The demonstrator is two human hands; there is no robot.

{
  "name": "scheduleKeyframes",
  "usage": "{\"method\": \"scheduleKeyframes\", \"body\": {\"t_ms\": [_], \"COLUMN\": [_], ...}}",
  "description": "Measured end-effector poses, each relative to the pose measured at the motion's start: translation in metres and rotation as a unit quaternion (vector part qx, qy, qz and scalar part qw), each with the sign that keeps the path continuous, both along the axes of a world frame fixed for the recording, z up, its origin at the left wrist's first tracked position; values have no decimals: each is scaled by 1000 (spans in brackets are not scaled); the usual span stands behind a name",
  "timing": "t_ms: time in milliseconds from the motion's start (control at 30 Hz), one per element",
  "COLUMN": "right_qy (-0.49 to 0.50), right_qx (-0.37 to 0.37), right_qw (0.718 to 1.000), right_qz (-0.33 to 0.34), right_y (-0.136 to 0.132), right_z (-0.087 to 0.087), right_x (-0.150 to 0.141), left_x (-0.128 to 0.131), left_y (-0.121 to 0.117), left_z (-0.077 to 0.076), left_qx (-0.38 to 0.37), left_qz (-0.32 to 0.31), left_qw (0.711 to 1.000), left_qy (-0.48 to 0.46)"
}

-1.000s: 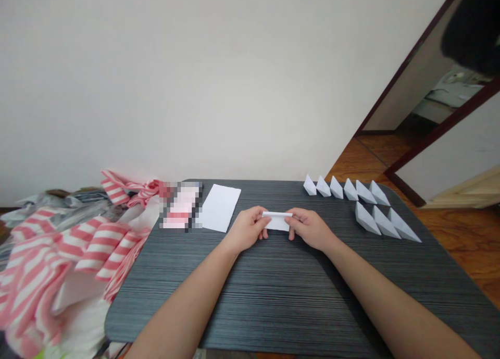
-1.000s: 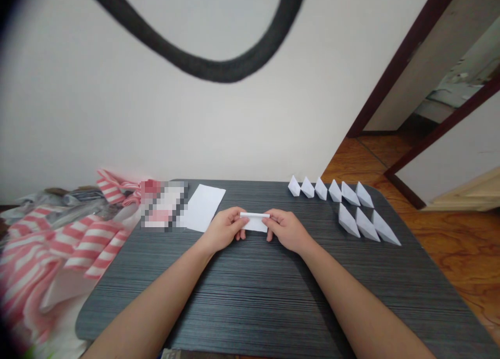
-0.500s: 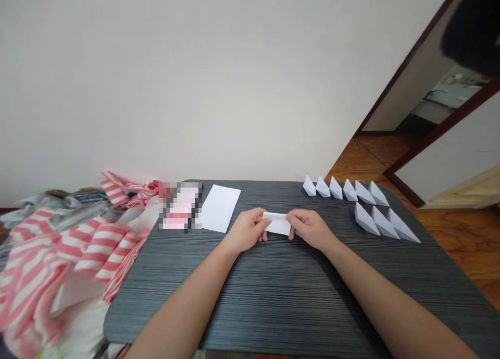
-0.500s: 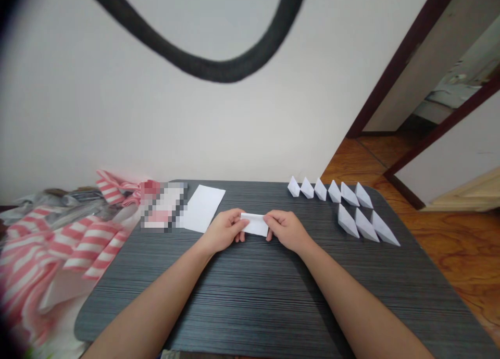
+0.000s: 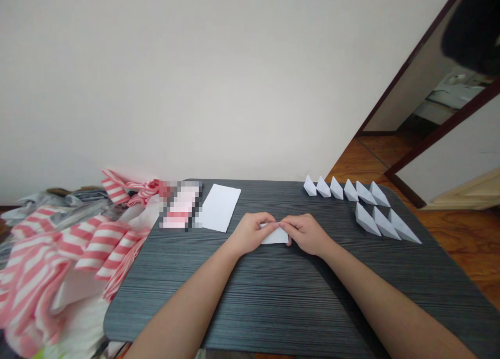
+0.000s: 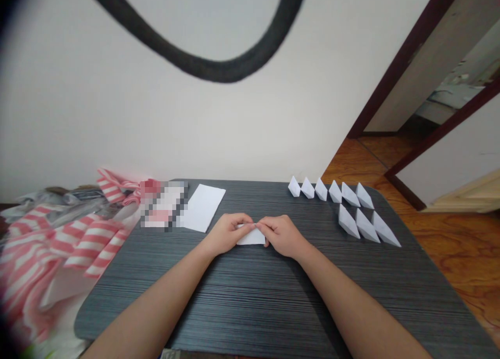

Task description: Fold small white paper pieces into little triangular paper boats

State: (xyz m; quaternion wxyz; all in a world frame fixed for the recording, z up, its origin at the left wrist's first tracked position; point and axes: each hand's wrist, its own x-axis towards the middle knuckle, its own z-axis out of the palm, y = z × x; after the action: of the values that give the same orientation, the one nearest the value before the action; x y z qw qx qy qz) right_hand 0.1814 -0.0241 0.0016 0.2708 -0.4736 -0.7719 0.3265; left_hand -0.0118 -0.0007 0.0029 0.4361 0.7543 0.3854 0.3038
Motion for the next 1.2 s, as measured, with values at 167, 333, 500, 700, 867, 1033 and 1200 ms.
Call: {"method": "scheduleKeyframes", "body": {"t_ms": [167, 333, 500, 700, 867, 1033, 1200], "right_qy": [-4, 4, 17, 28, 41, 43, 44], "right_qx": [-11, -27, -33, -42, -40, -42, -38], "right_qw": [1000, 1000, 999, 998, 998, 998, 998], "right_qz": [14, 11, -21, -21, -26, -25, -32], "right_y": [0, 0, 0, 1, 2, 3, 3], "right_z": [-1, 1, 1, 0, 2, 1, -2], "right_x": [-1, 0, 2, 4, 6, 6, 8], "left_x": [0, 1, -1, -2, -3, -4, -4], "left_y": [-2, -2, 0, 4, 6, 7, 7], "left_z": [3, 3, 1, -1, -4, -5, -7], "left_qx": [19, 7, 6, -10, -36, -38, -38], "left_qz": [-20, -3, 27, 35, 54, 66, 65], "left_qw": [999, 999, 999, 999, 998, 997, 997], "left_qy": [25, 32, 33, 19, 1, -1, 5]}}
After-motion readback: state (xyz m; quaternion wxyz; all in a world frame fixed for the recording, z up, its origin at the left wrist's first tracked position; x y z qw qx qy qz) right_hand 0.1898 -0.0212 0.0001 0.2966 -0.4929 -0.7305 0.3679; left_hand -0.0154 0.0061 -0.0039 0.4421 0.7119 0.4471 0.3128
